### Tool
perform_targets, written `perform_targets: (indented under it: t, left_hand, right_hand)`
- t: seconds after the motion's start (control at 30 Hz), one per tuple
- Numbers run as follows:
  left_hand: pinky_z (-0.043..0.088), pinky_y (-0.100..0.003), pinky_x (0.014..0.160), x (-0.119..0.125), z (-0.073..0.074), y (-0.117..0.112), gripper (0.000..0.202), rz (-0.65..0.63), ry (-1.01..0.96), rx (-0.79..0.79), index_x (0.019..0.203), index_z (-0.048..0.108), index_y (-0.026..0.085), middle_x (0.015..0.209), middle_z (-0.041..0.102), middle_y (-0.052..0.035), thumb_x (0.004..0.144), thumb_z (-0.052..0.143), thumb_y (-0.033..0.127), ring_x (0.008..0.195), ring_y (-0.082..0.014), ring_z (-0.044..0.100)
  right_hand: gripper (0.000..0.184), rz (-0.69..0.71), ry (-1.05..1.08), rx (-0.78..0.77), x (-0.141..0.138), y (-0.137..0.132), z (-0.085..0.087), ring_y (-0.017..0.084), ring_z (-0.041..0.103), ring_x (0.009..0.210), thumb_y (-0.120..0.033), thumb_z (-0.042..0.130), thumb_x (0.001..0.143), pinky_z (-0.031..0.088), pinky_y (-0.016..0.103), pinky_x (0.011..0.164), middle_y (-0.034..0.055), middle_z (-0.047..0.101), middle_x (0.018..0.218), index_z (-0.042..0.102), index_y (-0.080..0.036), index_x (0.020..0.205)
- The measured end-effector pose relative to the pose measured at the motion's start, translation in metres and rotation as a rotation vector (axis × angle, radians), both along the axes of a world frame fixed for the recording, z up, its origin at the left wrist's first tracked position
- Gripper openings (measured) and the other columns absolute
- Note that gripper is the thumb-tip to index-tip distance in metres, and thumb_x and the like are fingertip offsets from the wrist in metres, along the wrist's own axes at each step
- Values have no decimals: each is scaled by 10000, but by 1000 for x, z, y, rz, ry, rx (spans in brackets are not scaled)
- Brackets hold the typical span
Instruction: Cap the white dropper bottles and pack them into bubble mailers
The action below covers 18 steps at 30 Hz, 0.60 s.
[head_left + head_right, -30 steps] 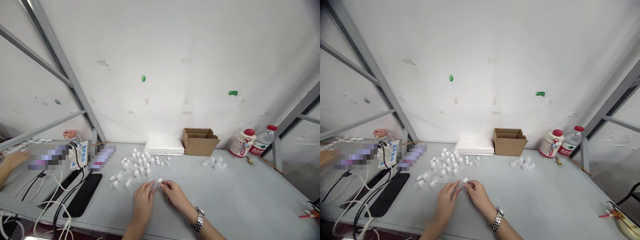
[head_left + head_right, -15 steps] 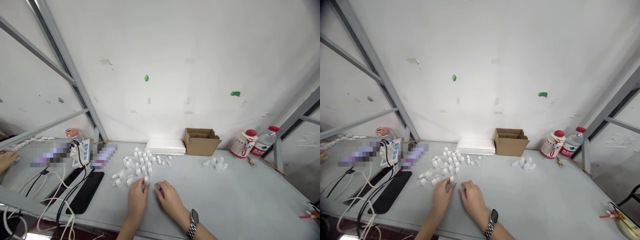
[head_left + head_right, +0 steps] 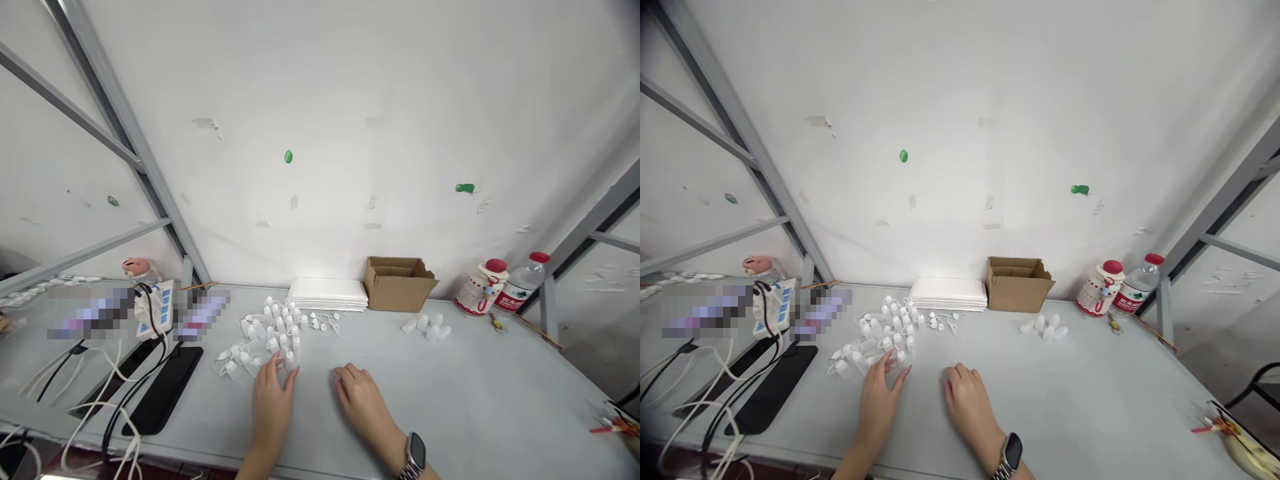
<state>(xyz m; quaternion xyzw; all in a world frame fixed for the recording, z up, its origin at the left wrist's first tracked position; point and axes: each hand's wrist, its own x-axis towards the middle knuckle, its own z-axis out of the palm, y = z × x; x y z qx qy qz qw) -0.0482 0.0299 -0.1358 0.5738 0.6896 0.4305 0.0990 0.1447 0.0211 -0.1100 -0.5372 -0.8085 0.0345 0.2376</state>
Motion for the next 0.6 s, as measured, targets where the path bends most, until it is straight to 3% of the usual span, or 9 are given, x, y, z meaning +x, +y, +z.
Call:
perform_targets:
  t: [0.17,0.27,0.4,0.5,0.6]
  left_hand:
    - [491,-447,789,14,3,-11,414,120,89,200,1035,556,154,924,548,-101,787,554,485,838,-252,570]
    - [491,-395,774,33,4,-20,256,-17,162,302,978,584,169,894,551,-98,823,541,367,840,-235,572]
    - [493,-387,795,59,10,-18,243,-290,224,148,1046,595,193,968,562,-96,840,481,252,919,-232,580]
    - [487,-406,811,73,16,-6,280,-376,236,5,1057,599,167,982,561,-104,827,444,209,943,-240,574]
    - [473,-416,835,83,21,4,302,-409,228,-69,1065,602,156,999,561,-112,811,440,185,976,-250,559]
  right_hand:
    - [270,-88,145,-3,32,3,-7,200,621,717,-188,358,911,451,335,692,61,661,836,625,-204,952]
    - [275,-207,331,-3,66,11,-9,189,600,683,-287,367,908,479,338,684,77,642,881,612,-202,996]
    - [423,-561,549,140,123,25,-3,181,554,654,-453,397,855,482,356,689,108,583,942,572,-155,1098]
    - [594,-786,561,166,161,37,4,189,518,640,-557,452,786,454,368,683,117,555,923,550,-108,1162]
    - [680,-882,501,71,184,50,7,227,518,706,-601,504,734,426,365,678,126,551,885,568,-78,1163]
